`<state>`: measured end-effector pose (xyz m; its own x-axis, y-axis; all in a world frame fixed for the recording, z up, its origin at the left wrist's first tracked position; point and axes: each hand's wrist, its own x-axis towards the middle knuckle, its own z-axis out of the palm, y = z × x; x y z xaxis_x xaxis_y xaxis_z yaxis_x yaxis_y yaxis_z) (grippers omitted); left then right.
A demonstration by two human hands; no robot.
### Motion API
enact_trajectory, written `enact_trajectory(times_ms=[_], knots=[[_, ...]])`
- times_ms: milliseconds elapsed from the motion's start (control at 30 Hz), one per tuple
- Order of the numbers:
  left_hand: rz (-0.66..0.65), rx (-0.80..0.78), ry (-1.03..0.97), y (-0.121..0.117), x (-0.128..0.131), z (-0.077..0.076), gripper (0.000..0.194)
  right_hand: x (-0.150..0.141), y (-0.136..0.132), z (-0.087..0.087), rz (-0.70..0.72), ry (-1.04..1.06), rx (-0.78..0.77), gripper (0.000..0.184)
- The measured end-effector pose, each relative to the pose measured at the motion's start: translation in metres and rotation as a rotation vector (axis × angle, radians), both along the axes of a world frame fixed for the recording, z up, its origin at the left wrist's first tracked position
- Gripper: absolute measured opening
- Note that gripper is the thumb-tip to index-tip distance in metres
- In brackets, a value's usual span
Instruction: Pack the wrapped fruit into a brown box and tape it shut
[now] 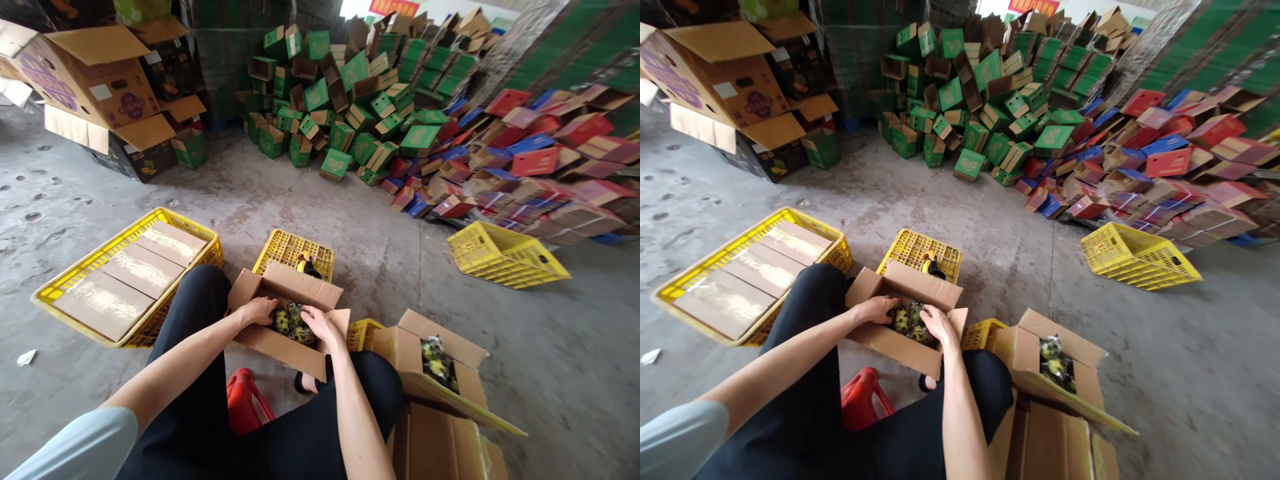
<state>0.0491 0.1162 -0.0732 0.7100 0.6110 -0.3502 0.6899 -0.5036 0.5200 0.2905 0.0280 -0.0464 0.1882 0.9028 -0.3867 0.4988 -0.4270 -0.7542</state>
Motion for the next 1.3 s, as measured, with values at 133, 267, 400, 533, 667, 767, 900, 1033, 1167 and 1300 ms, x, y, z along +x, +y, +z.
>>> enact_trajectory(times_ms=[133, 267, 400, 533, 667, 767, 900, 1033, 1167, 1300], knots=[[-0.052, -0.005, 0.137, -0.001, -0.001, 0.013, 0.099, -0.002, 0.0, 0.002, 0.027, -0.034, -0.003, 0.025], [-0.058, -0.01, 0.149, -0.001, 0.004, 0.026, 0.091, 0.002, 0.001, 0.011, 0.041, -0.058, 0.026, 0.025], [0.006, -0.063, 0.054, 0.01, -0.001, 0.04, 0.083, -0.001, 0.001, 0.019, 0.045, -0.054, 0.097, 0.032], [0.178, -0.161, -0.151, 0.032, -0.023, 0.053, 0.08, -0.021, -0.002, 0.015, 0.18, -0.103, 0.354, 0.031], [0.416, -0.379, -0.485, 0.046, -0.04, 0.064, 0.068, -0.036, -0.001, 0.002, 0.394, -0.175, 0.455, 0.022], [0.542, -0.64, -0.728, 0.044, -0.035, 0.068, 0.074, -0.033, 0.007, 0.005, 0.315, -0.147, 0.344, 0.021], [0.655, -0.909, -0.862, 0.032, -0.013, 0.069, 0.07, -0.024, 0.01, 0.032, 0.024, 0.234, 0.263, 0.045], [0.625, -1.03, -0.884, 0.018, 0.004, 0.07, 0.062, -0.029, -0.007, 0.059, -0.118, 0.565, 0.236, 0.072], [0.533, -1.125, -0.893, 0.001, 0.0, 0.079, 0.071, -0.036, -0.028, 0.065, -0.228, 0.533, 0.267, 0.072], [0.386, -1.17, -0.877, -0.014, -0.015, 0.087, 0.071, -0.038, -0.044, 0.059, -0.297, 0.566, 0.273, 0.061]])
